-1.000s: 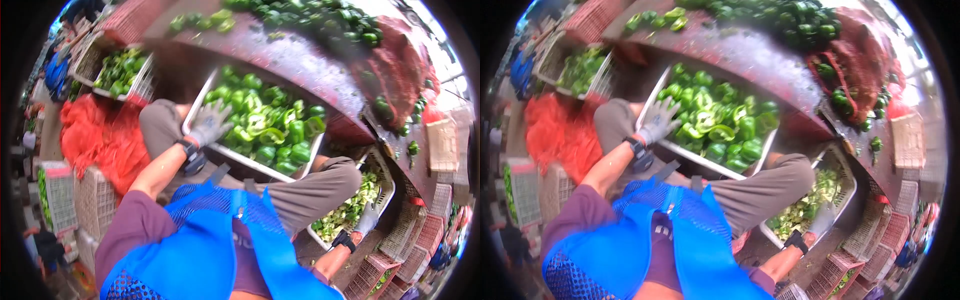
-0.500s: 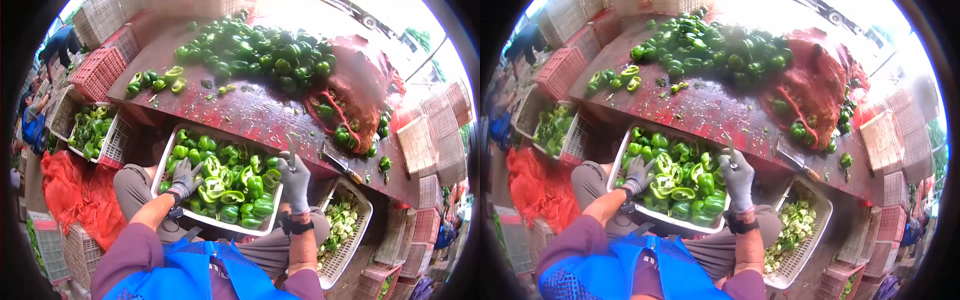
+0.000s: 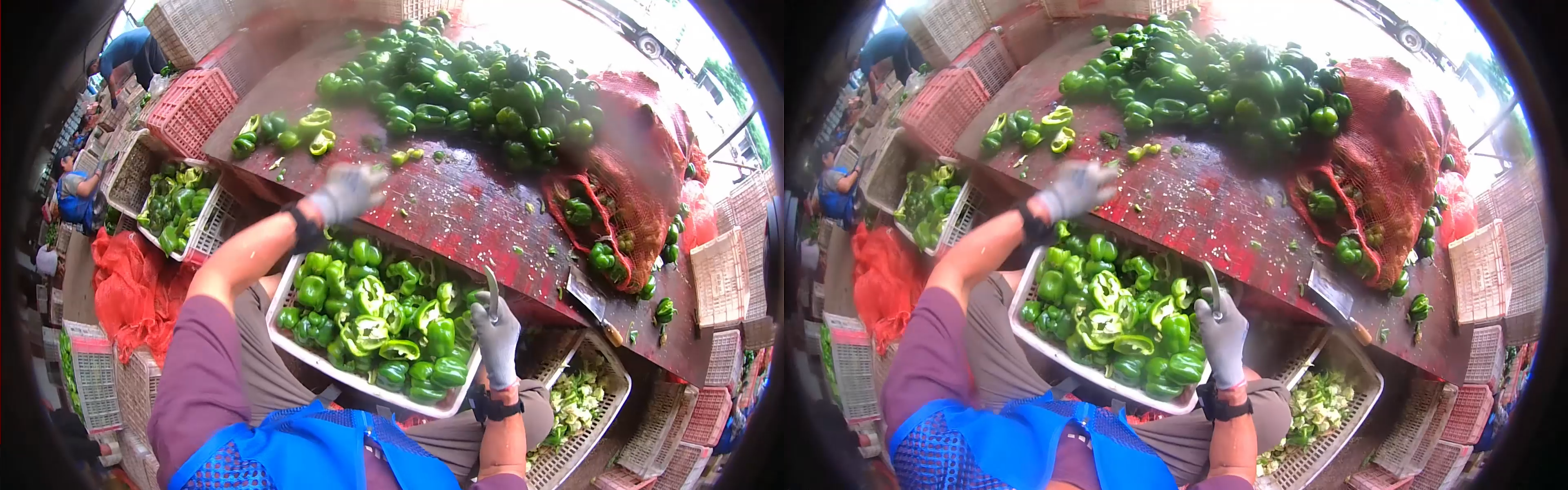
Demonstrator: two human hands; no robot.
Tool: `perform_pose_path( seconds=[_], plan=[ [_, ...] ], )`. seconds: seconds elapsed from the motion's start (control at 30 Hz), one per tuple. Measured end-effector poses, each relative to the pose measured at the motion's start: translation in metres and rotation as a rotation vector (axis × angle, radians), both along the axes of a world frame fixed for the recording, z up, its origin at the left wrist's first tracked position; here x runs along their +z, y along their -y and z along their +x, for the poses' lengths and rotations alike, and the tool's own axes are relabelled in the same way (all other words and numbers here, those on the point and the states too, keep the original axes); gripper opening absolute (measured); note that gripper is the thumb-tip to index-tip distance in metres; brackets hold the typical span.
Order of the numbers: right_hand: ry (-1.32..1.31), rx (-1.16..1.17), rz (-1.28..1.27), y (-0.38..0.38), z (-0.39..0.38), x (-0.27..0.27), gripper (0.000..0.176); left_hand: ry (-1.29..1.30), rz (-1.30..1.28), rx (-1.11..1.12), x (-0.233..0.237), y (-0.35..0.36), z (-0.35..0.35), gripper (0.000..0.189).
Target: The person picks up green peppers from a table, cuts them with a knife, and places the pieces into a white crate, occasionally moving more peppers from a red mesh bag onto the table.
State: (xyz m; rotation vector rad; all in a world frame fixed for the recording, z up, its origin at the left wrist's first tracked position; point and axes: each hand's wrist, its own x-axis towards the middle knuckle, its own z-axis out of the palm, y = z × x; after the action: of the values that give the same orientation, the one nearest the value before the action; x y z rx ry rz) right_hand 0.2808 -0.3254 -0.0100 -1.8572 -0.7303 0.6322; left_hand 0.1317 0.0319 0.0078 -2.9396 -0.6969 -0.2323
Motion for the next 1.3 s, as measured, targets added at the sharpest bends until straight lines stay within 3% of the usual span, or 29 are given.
perform_pose_path(
  seconds=[0.13,0.23,0.37,0.4,0.47,0.53,0.57,0.67,0.73,0.8,0.83,0.87,0.93,0.97,1.0,1.1,1.17,1.3],
  plan=[
    [0.108,0.012,-0.042,-0.014,-0.005,0.008,0.025,-0.093,0.131,0.053,0.038,-0.083,0.099,0.063],
    [0.150,0.070,-0.123,-0.019,-0.005,-0.005,0.027,-0.295,0.066,0.087,0.022,-0.133,0.140,0.074],
    [0.183,0.106,-0.146,-0.028,-0.004,-0.002,0.025,-0.183,-0.159,0.296,-0.001,-0.145,0.153,0.057],
    [0.193,0.111,-0.142,-0.029,-0.005,-0.001,0.024,-0.110,-0.185,0.321,-0.011,-0.152,0.151,0.062],
    [0.215,0.101,-0.142,-0.029,-0.006,-0.005,0.025,0.066,-0.722,0.415,-0.009,-0.157,0.131,0.065],
    [0.259,0.086,-0.156,-0.033,-0.011,-0.001,0.028,0.024,-0.819,0.069,0.001,-0.137,0.103,0.054],
    [0.304,0.088,-0.124,-0.036,-0.013,-0.001,0.033,0.112,-1.018,0.067,0.004,-0.117,0.088,0.051],
    [0.432,0.042,-0.029,-0.045,-0.025,-0.006,0.051,0.531,-1.690,0.215,0.010,-0.031,0.037,0.047],
    [0.406,0.062,-0.047,-0.055,-0.039,0.001,0.057,0.710,-1.855,0.368,0.007,0.022,0.008,0.048],
    [0.452,0.108,0.020,-0.062,-0.057,0.003,0.064,0.673,-2.002,0.400,0.014,0.067,-0.027,0.046],
    [0.539,0.119,0.105,-0.066,-0.067,0.002,0.066,0.751,-1.965,0.368,0.021,0.094,-0.038,0.045],
    [0.627,0.132,0.193,-0.069,-0.076,0.001,0.067,0.762,-1.964,0.471,0.032,0.117,-0.050,0.044],
    [0.642,0.163,0.217,-0.072,-0.094,-0.001,0.069,0.789,-2.114,0.512,0.016,0.140,-0.073,0.043],
    [0.594,0.186,0.100,-0.070,-0.102,0.000,0.073,0.768,-2.122,0.483,0.003,0.148,-0.083,0.041],
    [0.650,0.180,0.165,-0.070,-0.109,-0.003,0.076,0.813,-2.042,0.505,0.008,0.165,-0.088,0.038],
    [0.611,0.201,0.108,-0.062,-0.125,-0.005,0.077,0.887,-2.119,0.523,-0.002,0.189,-0.099,0.034],
    [0.574,0.250,-0.012,-0.056,-0.132,0.004,0.077,0.984,-2.102,0.473,-0.009,0.198,-0.103,0.036],
    [0.690,0.220,0.175,-0.044,-0.132,0.006,0.077,1.021,-2.046,0.309,0.013,0.215,-0.110,0.036]
  ],
)
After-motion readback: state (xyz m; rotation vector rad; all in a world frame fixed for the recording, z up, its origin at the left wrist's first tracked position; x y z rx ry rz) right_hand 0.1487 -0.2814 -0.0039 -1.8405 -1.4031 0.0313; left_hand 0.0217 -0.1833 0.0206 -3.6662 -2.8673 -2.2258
